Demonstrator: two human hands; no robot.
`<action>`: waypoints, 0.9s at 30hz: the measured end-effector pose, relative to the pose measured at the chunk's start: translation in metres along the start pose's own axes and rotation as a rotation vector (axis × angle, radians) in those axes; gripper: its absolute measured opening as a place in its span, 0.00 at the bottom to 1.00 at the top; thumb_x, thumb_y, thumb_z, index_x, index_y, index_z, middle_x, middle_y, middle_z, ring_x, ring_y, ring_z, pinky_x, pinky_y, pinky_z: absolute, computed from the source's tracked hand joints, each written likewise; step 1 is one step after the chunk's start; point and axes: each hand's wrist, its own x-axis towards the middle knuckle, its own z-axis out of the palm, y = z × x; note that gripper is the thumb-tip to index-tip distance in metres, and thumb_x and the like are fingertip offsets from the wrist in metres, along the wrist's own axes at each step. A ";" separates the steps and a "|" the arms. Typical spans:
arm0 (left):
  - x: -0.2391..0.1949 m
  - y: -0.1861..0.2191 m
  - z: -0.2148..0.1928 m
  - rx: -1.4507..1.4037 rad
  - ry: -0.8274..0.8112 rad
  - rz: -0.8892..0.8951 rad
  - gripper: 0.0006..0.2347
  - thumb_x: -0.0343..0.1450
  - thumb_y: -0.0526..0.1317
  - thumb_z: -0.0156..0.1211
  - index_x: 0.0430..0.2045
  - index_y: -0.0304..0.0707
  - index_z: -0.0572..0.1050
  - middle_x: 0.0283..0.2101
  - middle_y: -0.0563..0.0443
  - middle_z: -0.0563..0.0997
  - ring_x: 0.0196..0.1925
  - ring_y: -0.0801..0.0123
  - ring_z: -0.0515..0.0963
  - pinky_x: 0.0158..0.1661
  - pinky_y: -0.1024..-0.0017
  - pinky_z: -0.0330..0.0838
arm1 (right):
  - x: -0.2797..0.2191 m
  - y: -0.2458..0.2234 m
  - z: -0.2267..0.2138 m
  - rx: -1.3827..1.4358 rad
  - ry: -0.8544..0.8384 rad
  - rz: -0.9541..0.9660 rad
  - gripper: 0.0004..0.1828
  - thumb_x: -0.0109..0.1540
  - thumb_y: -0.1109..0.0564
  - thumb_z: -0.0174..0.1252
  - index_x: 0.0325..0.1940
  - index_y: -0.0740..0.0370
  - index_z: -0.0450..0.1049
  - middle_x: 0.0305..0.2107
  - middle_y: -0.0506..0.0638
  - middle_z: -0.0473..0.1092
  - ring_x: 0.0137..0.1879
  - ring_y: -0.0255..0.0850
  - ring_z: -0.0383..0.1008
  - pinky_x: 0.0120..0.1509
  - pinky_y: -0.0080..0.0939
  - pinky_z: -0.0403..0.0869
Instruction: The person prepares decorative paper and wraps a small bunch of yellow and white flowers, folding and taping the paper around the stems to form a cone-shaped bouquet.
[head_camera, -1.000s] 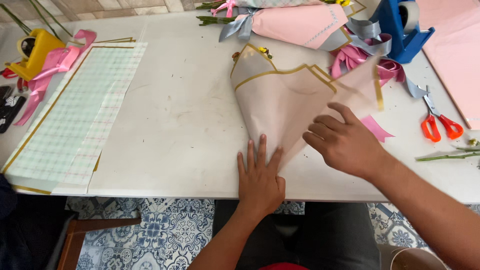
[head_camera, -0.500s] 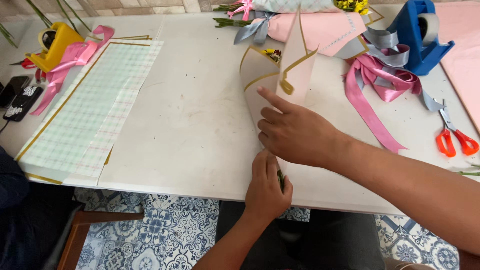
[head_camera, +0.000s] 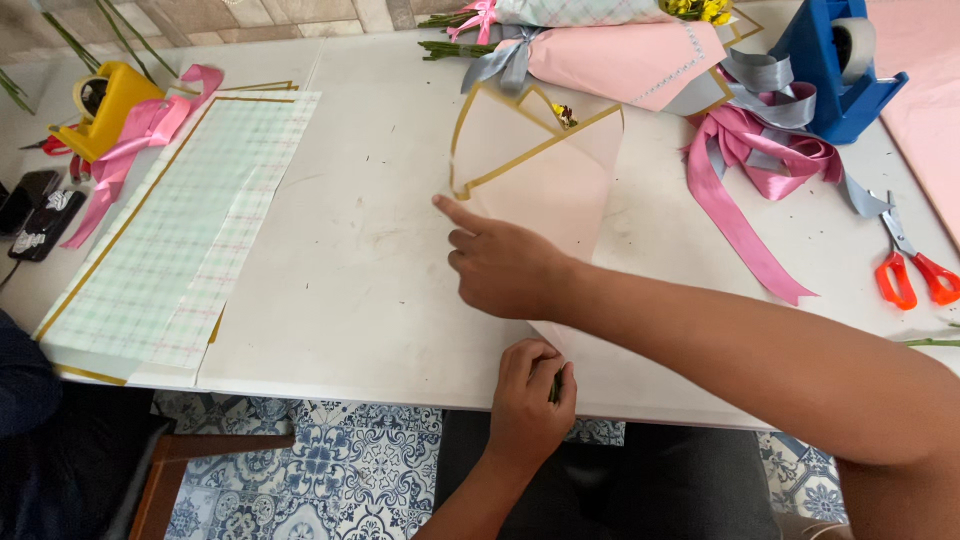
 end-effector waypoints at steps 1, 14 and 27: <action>0.000 0.001 -0.001 -0.001 -0.003 0.004 0.03 0.71 0.27 0.60 0.30 0.27 0.72 0.38 0.41 0.69 0.42 0.50 0.73 0.47 0.56 0.72 | 0.005 -0.003 0.010 -0.001 0.001 0.005 0.17 0.58 0.65 0.57 0.20 0.45 0.81 0.22 0.47 0.73 0.37 0.51 0.71 0.84 0.72 0.46; -0.002 0.006 0.000 0.066 0.024 -0.051 0.04 0.69 0.28 0.62 0.29 0.33 0.72 0.37 0.42 0.72 0.37 0.51 0.73 0.40 0.58 0.69 | 0.047 -0.034 0.084 0.096 -0.375 -0.055 0.15 0.63 0.61 0.52 0.30 0.42 0.80 0.30 0.41 0.77 0.47 0.44 0.73 0.84 0.70 0.36; -0.010 0.003 0.000 0.137 -0.138 -0.216 0.14 0.74 0.39 0.60 0.51 0.29 0.73 0.50 0.38 0.74 0.49 0.46 0.74 0.50 0.54 0.71 | -0.055 -0.033 0.038 0.792 -0.276 1.254 0.21 0.65 0.35 0.49 0.43 0.51 0.77 0.45 0.47 0.74 0.52 0.51 0.75 0.53 0.56 0.71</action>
